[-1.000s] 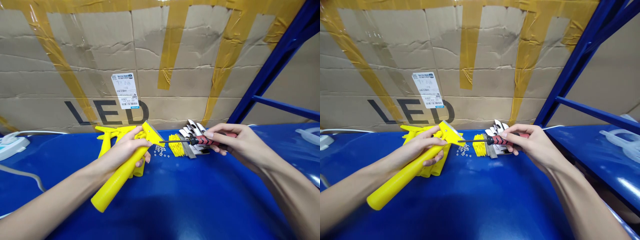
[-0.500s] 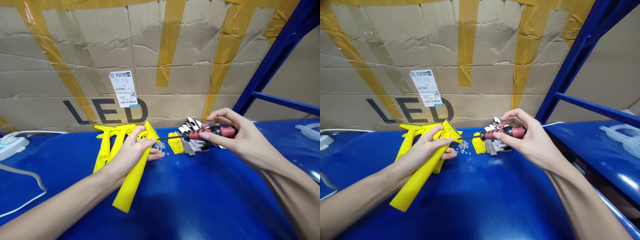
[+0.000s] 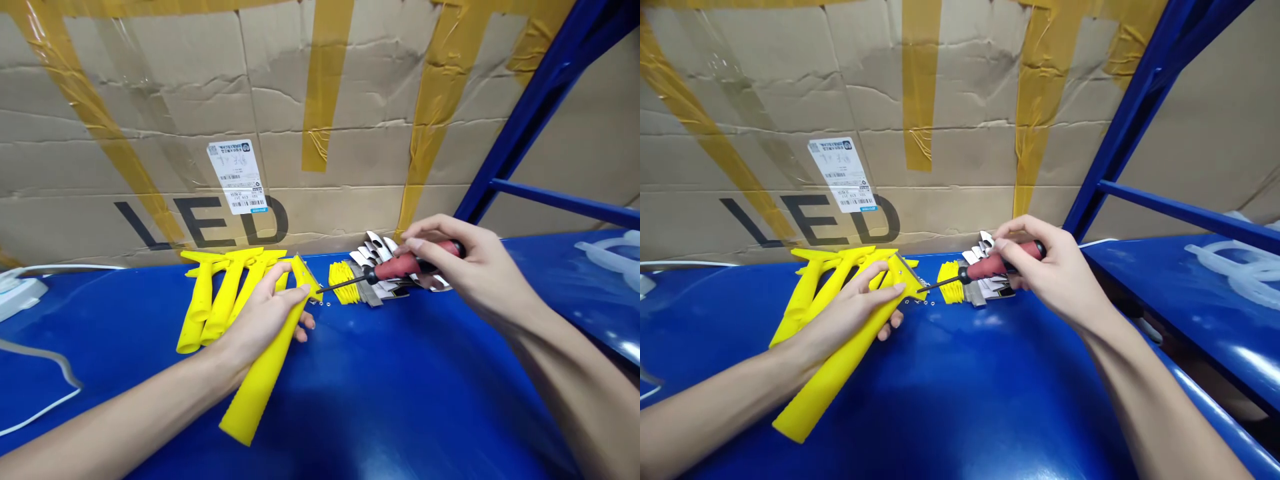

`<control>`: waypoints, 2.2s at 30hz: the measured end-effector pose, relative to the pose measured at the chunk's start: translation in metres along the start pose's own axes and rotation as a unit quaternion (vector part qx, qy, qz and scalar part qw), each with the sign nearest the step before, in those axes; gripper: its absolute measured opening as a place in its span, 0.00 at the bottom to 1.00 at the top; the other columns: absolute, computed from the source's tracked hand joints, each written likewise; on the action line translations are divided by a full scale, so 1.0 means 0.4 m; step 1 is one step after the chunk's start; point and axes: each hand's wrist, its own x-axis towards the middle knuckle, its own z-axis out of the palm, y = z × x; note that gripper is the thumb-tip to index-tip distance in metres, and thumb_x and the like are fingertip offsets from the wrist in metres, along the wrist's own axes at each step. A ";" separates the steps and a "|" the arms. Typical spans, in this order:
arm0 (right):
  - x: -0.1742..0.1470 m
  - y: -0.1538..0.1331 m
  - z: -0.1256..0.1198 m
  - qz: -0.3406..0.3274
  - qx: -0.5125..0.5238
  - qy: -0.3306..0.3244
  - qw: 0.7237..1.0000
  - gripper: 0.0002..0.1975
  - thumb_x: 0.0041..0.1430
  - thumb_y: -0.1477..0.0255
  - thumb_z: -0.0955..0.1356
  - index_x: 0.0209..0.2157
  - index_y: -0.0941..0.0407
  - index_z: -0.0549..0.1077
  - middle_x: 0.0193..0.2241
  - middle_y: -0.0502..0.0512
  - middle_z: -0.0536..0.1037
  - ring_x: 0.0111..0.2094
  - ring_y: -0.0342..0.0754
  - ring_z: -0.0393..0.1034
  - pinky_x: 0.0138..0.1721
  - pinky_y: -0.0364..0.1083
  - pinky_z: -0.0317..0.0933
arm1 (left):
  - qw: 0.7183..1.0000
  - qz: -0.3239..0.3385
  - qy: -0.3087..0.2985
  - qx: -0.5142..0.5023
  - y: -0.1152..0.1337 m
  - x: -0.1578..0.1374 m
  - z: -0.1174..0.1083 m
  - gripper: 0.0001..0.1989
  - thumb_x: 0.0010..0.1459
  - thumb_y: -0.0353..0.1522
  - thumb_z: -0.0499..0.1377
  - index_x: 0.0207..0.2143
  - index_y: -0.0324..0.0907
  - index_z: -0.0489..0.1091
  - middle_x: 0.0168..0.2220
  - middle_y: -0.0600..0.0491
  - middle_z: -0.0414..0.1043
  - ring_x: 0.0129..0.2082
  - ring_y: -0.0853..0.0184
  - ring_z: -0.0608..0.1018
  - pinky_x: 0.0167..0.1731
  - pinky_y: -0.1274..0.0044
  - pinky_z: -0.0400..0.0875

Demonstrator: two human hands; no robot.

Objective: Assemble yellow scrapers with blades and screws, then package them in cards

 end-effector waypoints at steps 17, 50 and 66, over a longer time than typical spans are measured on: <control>-0.006 -0.004 0.000 -0.012 0.065 -0.040 0.997 0.12 0.57 0.61 0.74 0.42 0.48 0.76 0.39 0.51 0.81 0.26 0.46 0.74 0.26 0.46 0.67 | 0.999 0.020 -0.026 0.038 0.011 0.019 -0.028 0.34 0.65 0.34 0.58 0.68 0.47 0.45 0.24 0.54 0.76 0.13 0.73 0.72 0.15 0.86 0.60; -0.008 -0.010 0.002 0.002 -0.001 -0.027 1.000 0.17 0.57 0.56 0.73 0.43 0.51 0.78 0.28 0.52 0.80 0.19 0.45 0.69 0.20 0.44 0.60 | 0.999 0.019 -0.041 0.009 0.007 0.027 -0.030 0.41 0.66 0.29 0.55 0.72 0.41 0.33 0.22 0.52 0.77 0.21 0.60 0.83 0.23 0.78 0.77; -0.011 -0.021 0.009 -0.050 -0.041 -0.009 0.998 0.16 0.53 0.59 0.75 0.41 0.51 0.77 0.39 0.54 0.82 0.33 0.50 0.76 0.27 0.45 0.65 | 1.000 0.002 -0.029 -0.009 -0.001 0.024 -0.025 0.43 0.66 0.28 0.56 0.72 0.44 0.30 0.25 0.54 0.76 0.20 0.61 0.82 0.22 0.77 0.77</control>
